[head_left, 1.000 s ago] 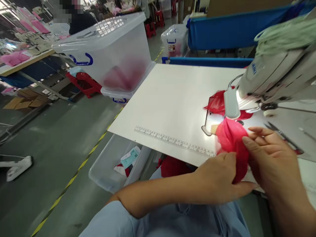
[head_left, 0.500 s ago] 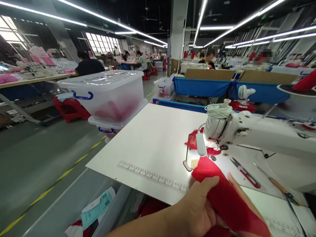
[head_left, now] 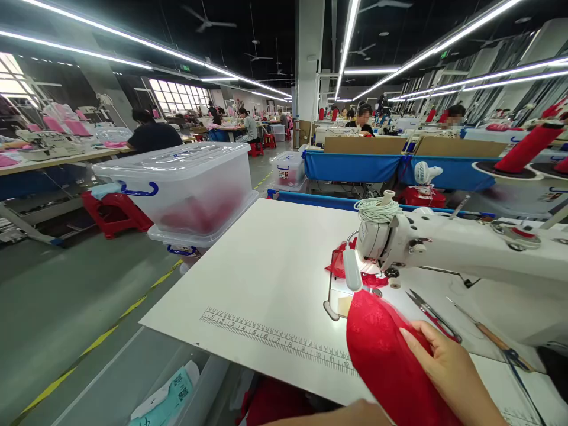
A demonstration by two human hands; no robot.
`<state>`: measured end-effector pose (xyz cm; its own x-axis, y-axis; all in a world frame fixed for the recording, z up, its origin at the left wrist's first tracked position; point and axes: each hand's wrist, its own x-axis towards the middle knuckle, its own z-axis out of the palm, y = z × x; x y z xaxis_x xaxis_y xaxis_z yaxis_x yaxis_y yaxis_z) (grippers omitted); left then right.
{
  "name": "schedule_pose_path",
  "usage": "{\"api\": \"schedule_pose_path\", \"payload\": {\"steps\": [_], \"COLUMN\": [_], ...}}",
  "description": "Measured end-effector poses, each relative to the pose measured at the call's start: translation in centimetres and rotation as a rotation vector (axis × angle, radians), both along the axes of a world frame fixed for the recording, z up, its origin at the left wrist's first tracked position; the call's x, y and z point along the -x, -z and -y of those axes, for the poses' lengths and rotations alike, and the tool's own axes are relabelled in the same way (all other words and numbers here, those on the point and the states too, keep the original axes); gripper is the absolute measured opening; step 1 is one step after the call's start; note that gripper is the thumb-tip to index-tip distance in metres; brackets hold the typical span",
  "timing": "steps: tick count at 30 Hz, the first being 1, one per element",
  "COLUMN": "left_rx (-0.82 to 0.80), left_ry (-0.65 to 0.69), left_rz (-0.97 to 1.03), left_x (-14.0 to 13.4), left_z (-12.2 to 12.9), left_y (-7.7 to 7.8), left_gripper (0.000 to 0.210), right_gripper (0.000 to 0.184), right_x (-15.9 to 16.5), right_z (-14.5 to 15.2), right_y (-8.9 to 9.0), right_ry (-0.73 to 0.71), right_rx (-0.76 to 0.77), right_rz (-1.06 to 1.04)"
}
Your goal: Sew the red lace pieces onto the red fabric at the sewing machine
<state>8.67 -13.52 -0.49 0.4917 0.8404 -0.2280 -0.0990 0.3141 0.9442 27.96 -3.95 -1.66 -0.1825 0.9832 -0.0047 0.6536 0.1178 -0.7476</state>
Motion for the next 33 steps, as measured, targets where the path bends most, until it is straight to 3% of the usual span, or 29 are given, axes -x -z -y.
{"api": "schedule_pose_path", "payload": {"steps": [2,5,9,14,19,23,30,33], "left_rx": [-0.013,0.112,0.137,0.155,0.136,0.126,0.12,0.137], "left_ry": [-0.04,-0.204,-0.295,-0.322,-0.355,-0.391,-0.409,-0.433], "left_rz": [-0.042,-0.044,-0.008,0.013,0.011,-0.009,-0.016,0.0], "left_x": [0.9,1.5,1.8,2.1,1.8,1.9,1.8,1.8], "left_z": [-1.5,-4.8,-7.4,-6.9,-6.6,-6.8,-6.6,-6.4], "left_y": [-1.2,-2.6,-2.5,-1.8,-1.9,-1.6,-1.2,-1.0], "left_gripper": [0.03,0.042,0.049,0.047,0.047,0.045,0.02,0.014], "right_gripper": [0.04,0.035,0.028,0.041,0.029,0.039,0.038,0.035], "right_x": [0.7,3.2,5.9,6.3,5.4,4.4,4.3,3.7], "right_z": [0.8,2.6,4.4,4.1,2.6,1.7,2.4,2.3], "right_y": [-0.5,-1.6,-2.4,-2.0,-1.5,-1.7,-1.6,-1.1], "right_ry": [-0.026,-0.07,-0.041,0.0,-0.084,-0.182,-0.059,-0.005], "right_rx": [-0.08,-0.17,-0.158,0.115,-0.004,0.01,0.12,0.013], "right_rz": [0.011,-0.066,-0.235,-0.39,-0.156,-0.17,-0.196,-0.06]}}
